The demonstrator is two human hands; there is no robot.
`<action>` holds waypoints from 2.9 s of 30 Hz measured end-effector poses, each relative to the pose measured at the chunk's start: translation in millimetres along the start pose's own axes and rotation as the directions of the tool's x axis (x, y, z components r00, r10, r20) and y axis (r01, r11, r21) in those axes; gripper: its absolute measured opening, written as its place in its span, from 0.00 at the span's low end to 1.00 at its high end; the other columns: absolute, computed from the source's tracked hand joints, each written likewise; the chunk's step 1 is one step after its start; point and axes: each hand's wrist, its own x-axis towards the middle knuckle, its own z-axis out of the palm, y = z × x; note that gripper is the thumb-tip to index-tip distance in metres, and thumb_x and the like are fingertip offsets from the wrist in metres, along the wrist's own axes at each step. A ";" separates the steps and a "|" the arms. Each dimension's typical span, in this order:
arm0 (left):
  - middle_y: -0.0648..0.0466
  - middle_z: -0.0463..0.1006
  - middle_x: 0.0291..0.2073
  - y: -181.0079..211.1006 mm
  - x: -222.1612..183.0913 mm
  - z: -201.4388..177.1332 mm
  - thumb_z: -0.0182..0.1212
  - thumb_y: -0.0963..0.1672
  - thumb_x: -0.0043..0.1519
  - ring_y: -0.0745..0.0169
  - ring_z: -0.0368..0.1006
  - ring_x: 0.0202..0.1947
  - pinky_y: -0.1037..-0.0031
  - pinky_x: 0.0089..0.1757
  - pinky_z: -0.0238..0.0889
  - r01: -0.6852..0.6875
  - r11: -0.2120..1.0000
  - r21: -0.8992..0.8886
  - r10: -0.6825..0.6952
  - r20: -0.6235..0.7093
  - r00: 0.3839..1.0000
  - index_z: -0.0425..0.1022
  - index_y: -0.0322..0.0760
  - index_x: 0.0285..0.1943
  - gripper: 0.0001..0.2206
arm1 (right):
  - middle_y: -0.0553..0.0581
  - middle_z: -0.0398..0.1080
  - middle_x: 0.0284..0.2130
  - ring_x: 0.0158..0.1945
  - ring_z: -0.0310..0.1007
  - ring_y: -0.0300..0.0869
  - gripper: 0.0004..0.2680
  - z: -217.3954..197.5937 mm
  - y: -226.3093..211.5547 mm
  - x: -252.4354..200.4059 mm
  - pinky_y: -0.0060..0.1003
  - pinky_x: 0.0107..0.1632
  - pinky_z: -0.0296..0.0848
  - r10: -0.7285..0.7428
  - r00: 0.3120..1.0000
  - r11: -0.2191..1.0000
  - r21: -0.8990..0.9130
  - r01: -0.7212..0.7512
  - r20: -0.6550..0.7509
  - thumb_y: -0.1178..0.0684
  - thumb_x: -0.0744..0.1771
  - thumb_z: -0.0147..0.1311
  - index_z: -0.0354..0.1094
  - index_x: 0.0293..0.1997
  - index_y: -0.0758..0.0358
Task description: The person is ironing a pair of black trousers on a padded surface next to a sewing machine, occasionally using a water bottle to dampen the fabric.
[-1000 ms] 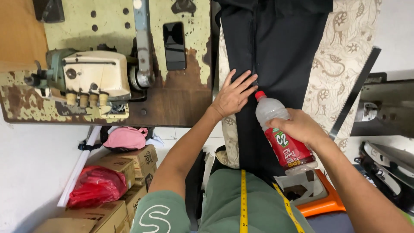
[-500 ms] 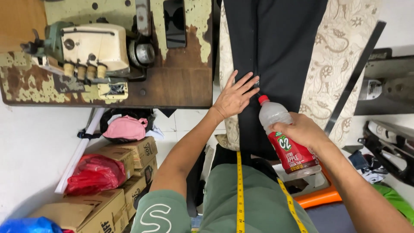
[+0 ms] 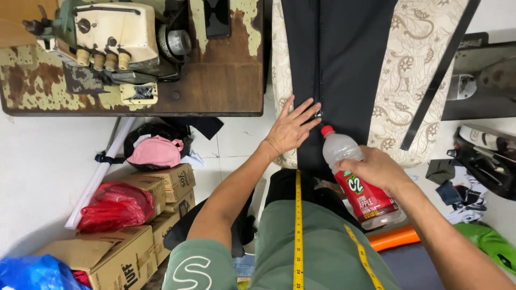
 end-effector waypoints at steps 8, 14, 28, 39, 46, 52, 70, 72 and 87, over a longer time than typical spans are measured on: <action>0.52 0.59 0.76 40.1 -32.7 5.9 0.37 0.48 0.71 0.48 0.52 0.77 0.32 0.69 0.35 0.058 0.998 -0.016 -0.058 -0.001 0.998 0.74 0.48 0.62 0.19 | 0.71 0.79 0.45 0.53 0.79 0.62 0.29 26.1 34.8 -15.2 0.53 0.58 0.73 -0.059 0.997 0.995 -0.079 0.054 -0.059 0.35 0.58 0.64 0.70 0.65 0.52; 0.48 0.66 0.72 75.6 -62.3 23.8 0.39 0.49 0.67 0.43 0.52 0.78 0.30 0.65 0.40 0.131 0.991 0.015 -0.131 0.007 0.991 0.74 0.47 0.59 0.19 | 0.73 0.73 0.53 0.62 0.68 0.65 0.36 33.0 -1.1 -35.6 0.57 0.65 0.65 -0.360 0.878 0.928 -0.027 0.370 -0.316 0.42 0.53 0.72 0.61 0.70 0.41; 0.57 0.69 0.66 37.2 13.5 -5.6 0.51 0.49 0.69 0.53 0.66 0.66 0.54 0.62 0.54 0.666 0.728 -0.165 -0.662 0.085 0.745 0.73 0.50 0.67 0.18 | 0.64 0.67 0.61 0.65 0.67 0.60 0.34 119.4 -243.3 121.6 0.59 0.66 0.66 -0.858 0.435 0.441 0.043 0.896 -0.272 0.44 0.57 0.72 0.57 0.70 0.53; 0.40 0.72 0.57 -140.7 163.0 -22.2 0.55 0.50 0.70 0.37 0.69 0.53 0.50 0.53 0.60 0.713 0.693 -0.108 -0.680 -0.427 0.596 0.67 0.32 0.67 0.21 | 0.78 0.65 0.56 0.59 0.63 0.68 0.20 -10.9 -26.8 176.4 0.60 0.65 0.59 -0.441 0.052 0.810 -0.372 0.454 -0.896 0.54 0.70 0.59 0.60 0.66 0.81; 0.46 0.73 0.58 -238.7 221.1 22.0 0.54 0.54 0.66 0.40 0.65 0.61 0.46 0.59 0.49 0.880 0.470 0.071 -0.811 -0.359 0.462 0.75 0.39 0.60 0.22 | 0.71 0.69 0.42 0.51 0.64 0.61 0.20 -77.6 -37.5 227.0 0.54 0.53 0.65 -0.297 0.175 0.895 -0.209 0.393 -0.939 0.46 0.72 0.58 0.67 0.59 0.81; 0.52 0.72 0.32 -301.4 238.5 29.6 0.61 0.45 0.64 0.46 0.69 0.37 0.56 0.44 0.55 0.827 0.562 -0.026 -0.778 -0.355 0.518 0.71 0.41 0.33 0.08 | 0.66 0.74 0.35 0.38 0.73 0.64 0.07 -115.1 -71.7 296.6 0.56 0.43 0.68 -0.284 0.168 0.900 -0.202 0.386 -0.944 0.52 0.73 0.53 0.72 0.46 0.66; 0.51 0.78 0.35 -266.5 270.7 1.1 0.58 0.48 0.65 0.48 0.78 0.42 0.60 0.43 0.73 0.833 0.525 -0.174 -0.835 0.084 0.544 0.80 0.39 0.41 0.10 | 0.57 0.71 0.43 0.51 0.72 0.57 0.07 -71.9 -113.2 246.4 0.48 0.55 0.68 -0.539 0.088 0.737 -0.419 0.529 -0.838 0.56 0.68 0.62 0.74 0.50 0.57; 0.52 0.78 0.36 -256.5 267.2 0.4 0.57 0.48 0.66 0.51 0.79 0.43 0.62 0.44 0.73 0.877 0.443 -0.188 -0.879 0.102 0.466 0.80 0.40 0.43 0.10 | 0.50 0.73 0.36 0.43 0.76 0.52 0.01 -88.4 -145.1 261.4 0.42 0.46 0.73 -0.535 0.136 0.723 -0.369 0.584 -0.834 0.52 0.70 0.62 0.77 0.43 0.51; 0.56 0.65 0.17 -282.3 311.0 -16.2 0.54 0.44 0.63 0.62 0.62 0.21 0.65 0.27 0.52 0.924 0.198 -0.327 -0.869 0.377 0.320 0.61 0.41 0.18 0.18 | 0.59 0.66 0.17 0.21 0.67 0.51 0.16 -201.8 -293.9 322.8 0.43 0.23 0.71 -0.431 0.773 0.889 -0.368 0.274 -0.465 0.49 0.66 0.60 0.62 0.17 0.65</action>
